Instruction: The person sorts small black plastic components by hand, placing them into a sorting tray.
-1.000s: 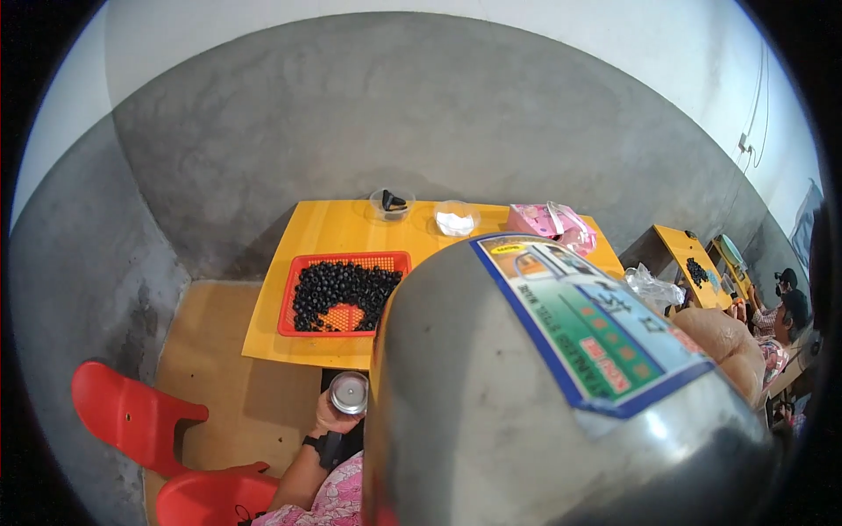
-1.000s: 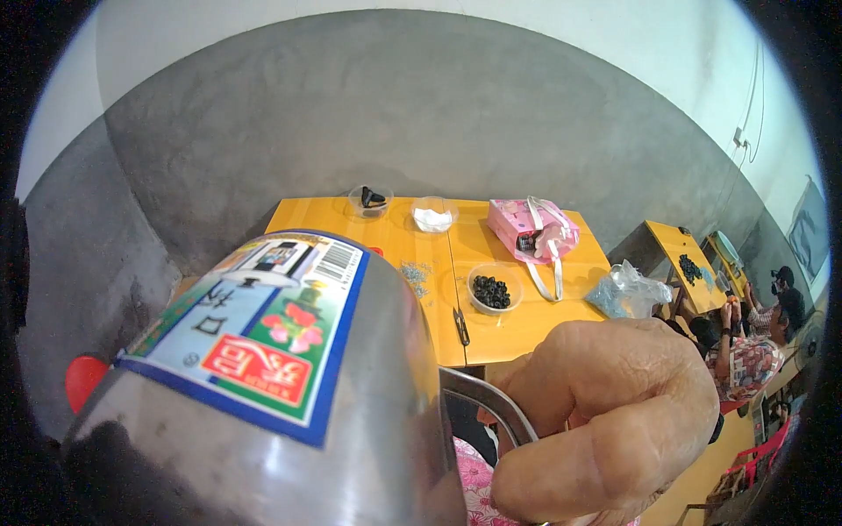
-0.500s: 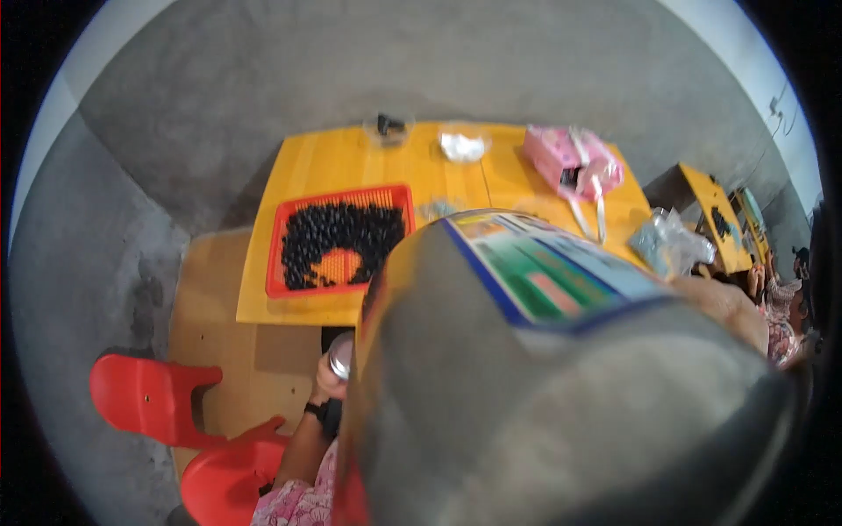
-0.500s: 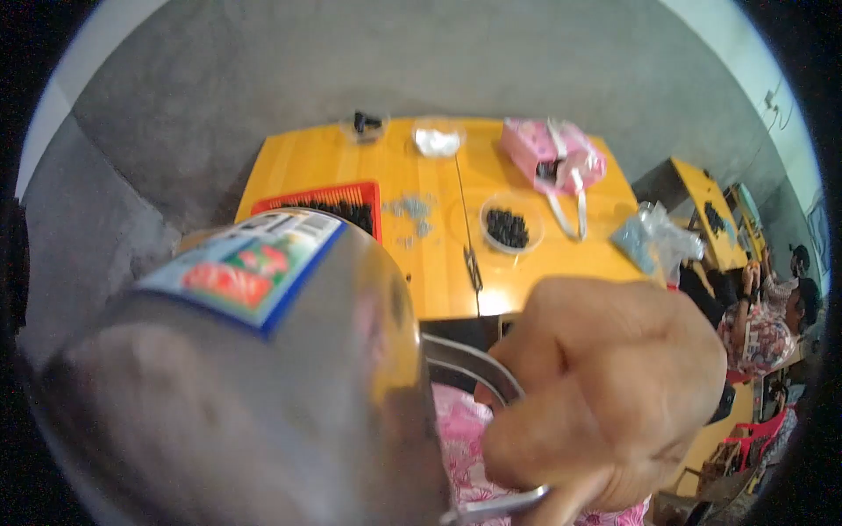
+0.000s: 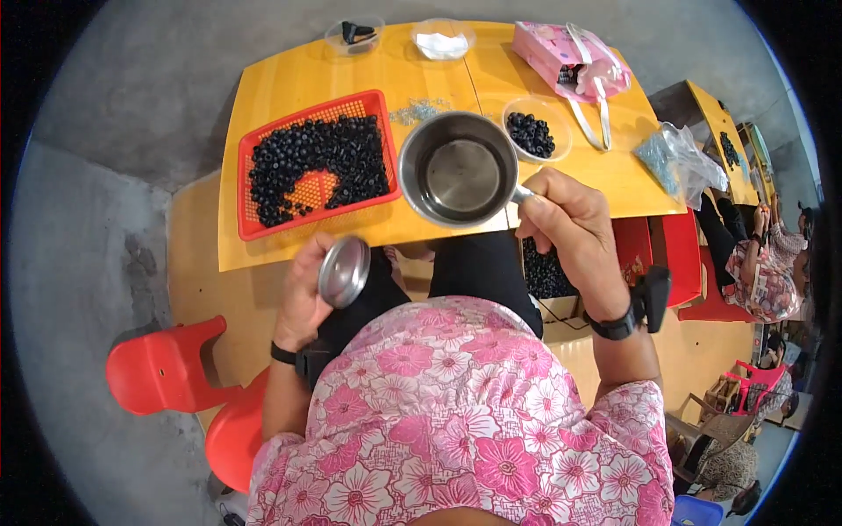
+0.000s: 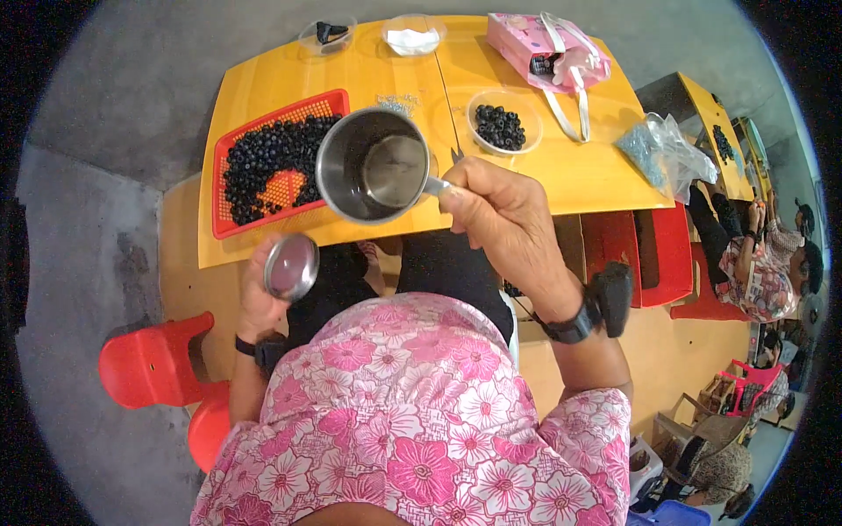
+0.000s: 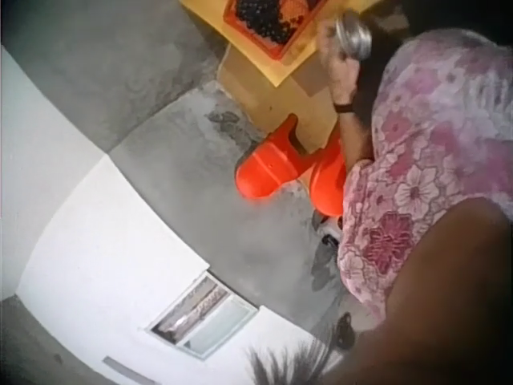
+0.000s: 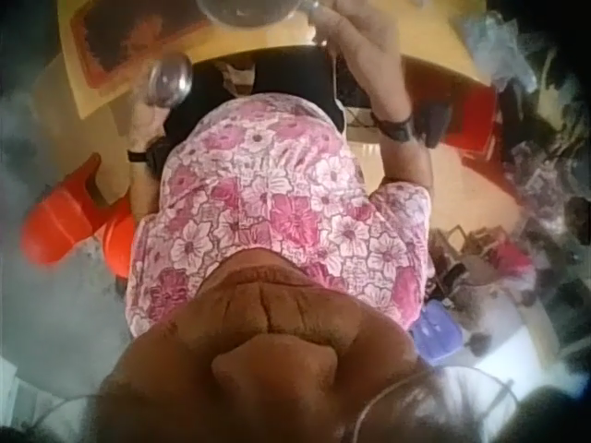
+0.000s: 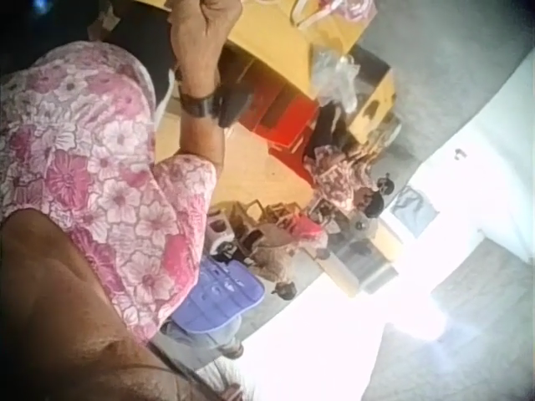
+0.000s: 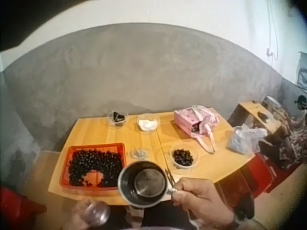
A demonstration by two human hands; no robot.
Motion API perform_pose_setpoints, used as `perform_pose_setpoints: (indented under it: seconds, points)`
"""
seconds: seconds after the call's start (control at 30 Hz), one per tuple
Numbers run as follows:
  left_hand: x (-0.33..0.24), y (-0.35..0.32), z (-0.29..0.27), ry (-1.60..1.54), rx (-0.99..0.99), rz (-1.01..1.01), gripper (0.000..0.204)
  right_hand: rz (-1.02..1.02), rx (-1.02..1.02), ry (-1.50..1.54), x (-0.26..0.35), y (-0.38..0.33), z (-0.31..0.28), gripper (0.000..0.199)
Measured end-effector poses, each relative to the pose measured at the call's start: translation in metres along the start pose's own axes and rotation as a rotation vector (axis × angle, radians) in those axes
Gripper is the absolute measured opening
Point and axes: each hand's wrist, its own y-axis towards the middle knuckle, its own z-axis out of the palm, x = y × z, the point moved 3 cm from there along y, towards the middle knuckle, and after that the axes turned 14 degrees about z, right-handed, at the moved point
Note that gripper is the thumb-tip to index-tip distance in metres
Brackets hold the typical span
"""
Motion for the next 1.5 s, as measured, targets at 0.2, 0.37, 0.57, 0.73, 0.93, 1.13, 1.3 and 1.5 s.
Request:
perform_pose_setpoints:
  seconds: [0.2, 0.37, 0.57, 0.73, 0.93, 1.13, 1.3, 1.5]
  points:
    - [-0.044, 0.053, 0.080, 0.604, 0.199, 0.305, 0.014, 0.119, -0.020, 0.058, -0.045, 0.015, 0.013, 0.019]
    - [-0.046, 0.077, 0.122, 1.214, 0.385, 0.554, 0.015, 0.085, -0.018, 0.027, -0.058, 0.019, 0.026, 0.019]
    - [-0.028, 0.090, 0.129, 1.219, 0.411, 0.492, 0.017, 0.123, -0.064, 0.030, -0.075, 0.023, 0.027, 0.019]
    - [-0.015, 0.093, 0.131, 1.206, 0.445, 0.480, 0.016, 0.104, -0.088, 0.092, -0.088, 0.026, 0.027, 0.020]
    - [-0.010, 0.098, 0.134, 1.205, 0.415, 0.427, 0.016, 0.132, -0.091, 0.158, -0.093, 0.026, 0.031, 0.019]
    - [-0.008, 0.103, 0.138, 1.311, 0.490, 0.430, 0.017, 0.139, -0.105, 0.228, -0.101, 0.026, 0.035, 0.016]
    - [0.008, 0.101, 0.143, 1.167, 0.452, 0.524, 0.029, 0.177, -0.137, 0.274, -0.106, 0.027, 0.024, 0.020]
    - [0.014, 0.090, 0.114, 1.159, 0.449, 0.626, 0.034, 0.230, -0.330, 0.467, -0.121, 0.032, -0.025, 0.020]
